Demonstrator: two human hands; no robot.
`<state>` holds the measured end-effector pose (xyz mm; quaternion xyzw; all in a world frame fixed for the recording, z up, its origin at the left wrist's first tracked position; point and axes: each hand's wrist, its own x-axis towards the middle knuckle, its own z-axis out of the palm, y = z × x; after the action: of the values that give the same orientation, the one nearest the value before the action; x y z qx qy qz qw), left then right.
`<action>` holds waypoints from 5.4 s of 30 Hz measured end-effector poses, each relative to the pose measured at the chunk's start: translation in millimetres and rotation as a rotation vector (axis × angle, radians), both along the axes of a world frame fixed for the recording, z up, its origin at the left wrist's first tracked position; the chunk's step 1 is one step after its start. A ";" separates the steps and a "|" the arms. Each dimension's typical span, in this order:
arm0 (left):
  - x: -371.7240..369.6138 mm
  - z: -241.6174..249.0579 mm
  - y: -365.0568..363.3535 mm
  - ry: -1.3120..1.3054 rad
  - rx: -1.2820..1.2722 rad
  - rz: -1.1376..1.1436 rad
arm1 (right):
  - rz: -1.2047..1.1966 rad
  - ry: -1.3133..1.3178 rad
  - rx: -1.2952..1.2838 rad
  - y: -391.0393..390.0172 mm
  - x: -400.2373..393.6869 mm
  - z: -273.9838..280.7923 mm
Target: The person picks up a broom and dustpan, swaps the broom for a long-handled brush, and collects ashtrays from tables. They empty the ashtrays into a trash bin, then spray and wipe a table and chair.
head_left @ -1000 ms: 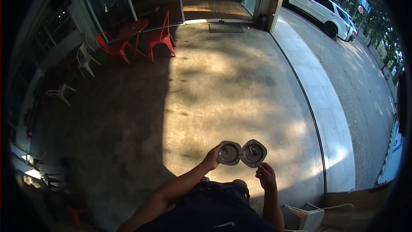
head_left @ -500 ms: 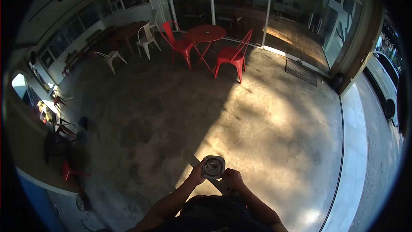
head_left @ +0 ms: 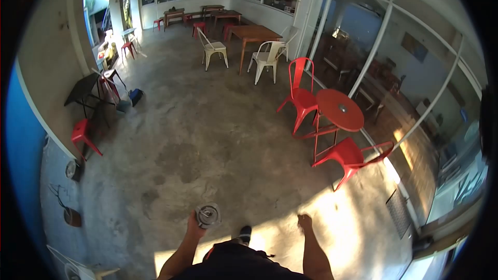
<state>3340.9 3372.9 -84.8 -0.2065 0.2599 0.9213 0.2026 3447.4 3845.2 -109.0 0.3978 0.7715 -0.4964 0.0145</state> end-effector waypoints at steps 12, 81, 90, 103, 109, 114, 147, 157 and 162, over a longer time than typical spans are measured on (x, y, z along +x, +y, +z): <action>-379.1 51.3 88.2 -0.006 -0.004 0.253 | -0.297 -0.491 -0.517 75.4 -185.5 -70.4; -2691.7 156.0 -316.2 0.027 -0.155 -0.204 | 0.793 0.633 0.194 -604.8 -2801.8 192.8; -2965.8 178.8 -325.3 0.149 -0.147 -0.037 | 0.905 0.619 0.183 -617.1 -3116.5 206.6; -3449.1 149.6 -154.4 0.069 -0.136 -0.456 | 0.489 0.465 0.187 -442.8 -3500.0 215.4; -3639.3 143.9 -57.9 0.065 -0.183 -0.551 | 0.300 0.598 0.180 -356.1 -3675.4 181.3; -3796.1 123.1 -21.7 0.003 -0.135 -0.339 | 0.338 0.453 -0.160 -298.0 -3860.5 161.7; -4455.1 151.9 61.3 -0.180 -0.370 0.027 | -0.874 0.358 -0.445 124.9 -4640.5 -33.3; -4468.2 160.4 60.8 -0.200 -0.403 0.230 | -0.050 -0.016 0.228 71.0 -4765.1 -58.1; -4427.2 162.6 21.7 -0.249 -0.396 0.371 | -0.234 -0.115 0.097 67.5 -4786.5 -52.7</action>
<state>-1086.3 3394.6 77.8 -0.3974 0.3654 0.8416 0.0170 -1339.1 3912.7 -161.7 0.5129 0.7408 -0.4333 -0.0185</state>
